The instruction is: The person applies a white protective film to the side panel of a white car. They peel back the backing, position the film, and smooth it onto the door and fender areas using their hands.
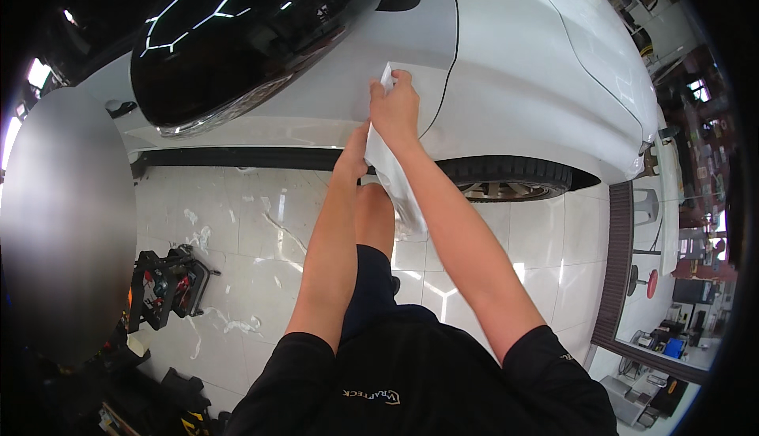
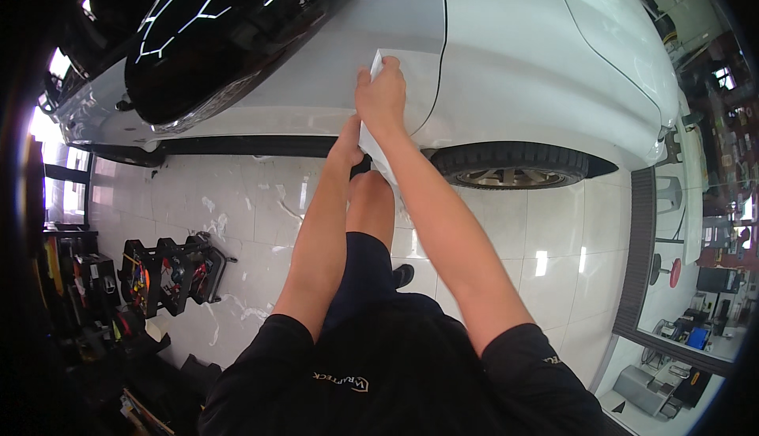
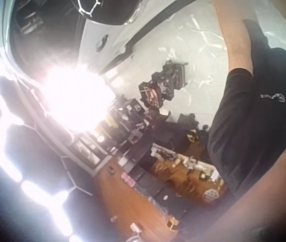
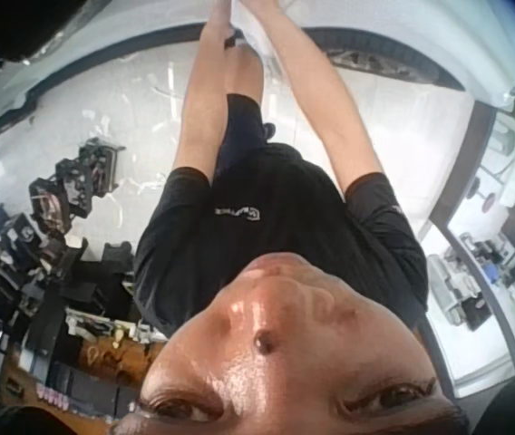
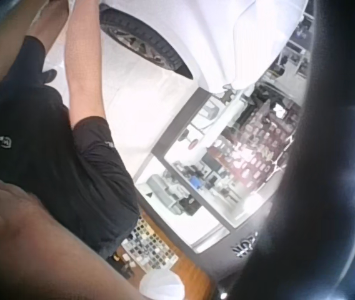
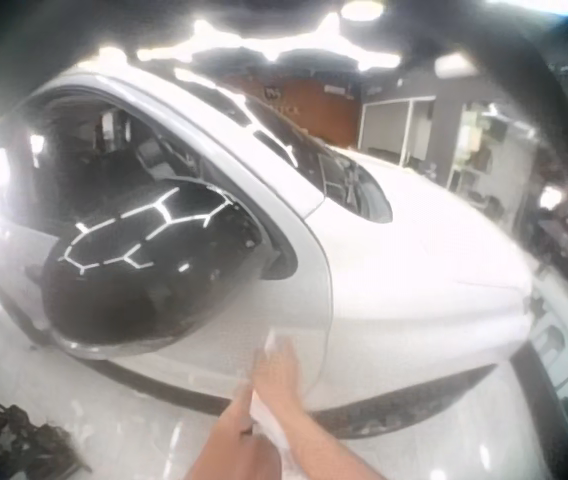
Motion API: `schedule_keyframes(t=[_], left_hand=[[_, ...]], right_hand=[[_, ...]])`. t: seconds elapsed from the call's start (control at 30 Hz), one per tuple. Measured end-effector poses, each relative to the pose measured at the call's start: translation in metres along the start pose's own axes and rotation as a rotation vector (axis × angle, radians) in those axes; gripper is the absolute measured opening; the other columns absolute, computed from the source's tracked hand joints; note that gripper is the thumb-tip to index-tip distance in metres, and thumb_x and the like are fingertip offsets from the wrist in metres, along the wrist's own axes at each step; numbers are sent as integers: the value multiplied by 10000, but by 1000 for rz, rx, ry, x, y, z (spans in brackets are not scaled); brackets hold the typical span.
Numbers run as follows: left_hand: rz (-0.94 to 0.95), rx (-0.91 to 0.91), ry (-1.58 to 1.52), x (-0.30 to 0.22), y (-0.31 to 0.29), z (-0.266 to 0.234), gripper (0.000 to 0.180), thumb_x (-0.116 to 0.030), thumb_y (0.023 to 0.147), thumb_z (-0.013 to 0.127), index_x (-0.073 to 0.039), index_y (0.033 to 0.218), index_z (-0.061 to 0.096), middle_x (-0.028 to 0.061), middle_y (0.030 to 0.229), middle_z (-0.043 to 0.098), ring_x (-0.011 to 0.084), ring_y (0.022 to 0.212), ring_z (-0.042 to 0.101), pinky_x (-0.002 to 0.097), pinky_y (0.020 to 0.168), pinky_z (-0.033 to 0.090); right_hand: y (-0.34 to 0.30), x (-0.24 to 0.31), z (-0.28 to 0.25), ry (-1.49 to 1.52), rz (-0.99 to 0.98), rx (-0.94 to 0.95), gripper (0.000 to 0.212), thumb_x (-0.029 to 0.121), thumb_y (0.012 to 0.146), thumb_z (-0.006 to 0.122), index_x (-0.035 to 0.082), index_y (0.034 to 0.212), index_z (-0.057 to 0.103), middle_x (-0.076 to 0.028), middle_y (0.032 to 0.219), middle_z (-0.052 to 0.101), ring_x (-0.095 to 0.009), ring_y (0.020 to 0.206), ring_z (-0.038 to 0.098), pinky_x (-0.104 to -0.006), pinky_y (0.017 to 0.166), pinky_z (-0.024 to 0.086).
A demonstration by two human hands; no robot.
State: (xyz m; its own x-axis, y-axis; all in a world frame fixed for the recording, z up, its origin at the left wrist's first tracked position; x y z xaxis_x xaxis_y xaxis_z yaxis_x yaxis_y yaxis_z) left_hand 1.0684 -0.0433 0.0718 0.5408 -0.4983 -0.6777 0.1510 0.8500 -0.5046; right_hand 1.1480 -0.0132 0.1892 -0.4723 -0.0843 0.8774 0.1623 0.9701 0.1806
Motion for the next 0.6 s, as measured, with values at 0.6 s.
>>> schedule_keyframes(t=[0.6], left_hand=[[174,-247,785,17,29,-15,791,-513,1050,120,118,1321,511,335,1351,514,423,1348,426,440,1133,303]], right_hand=[[18,-36,12,73,20,108,149,102,821,616,-40,841,656,-145,711,641,-221,641,581,-403,624,465]])
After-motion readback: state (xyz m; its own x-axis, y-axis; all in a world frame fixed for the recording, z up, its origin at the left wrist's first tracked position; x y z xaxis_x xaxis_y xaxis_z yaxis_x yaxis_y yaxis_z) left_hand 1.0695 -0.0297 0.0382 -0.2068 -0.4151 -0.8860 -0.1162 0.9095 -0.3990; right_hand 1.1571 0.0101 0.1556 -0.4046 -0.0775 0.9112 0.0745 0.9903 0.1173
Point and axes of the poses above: each hand's wrist, its own y-axis towards the middle knuckle, its own z-axis out of the palm, x = y × z, the point moved 1 cm from there along y, towards the middle knuckle
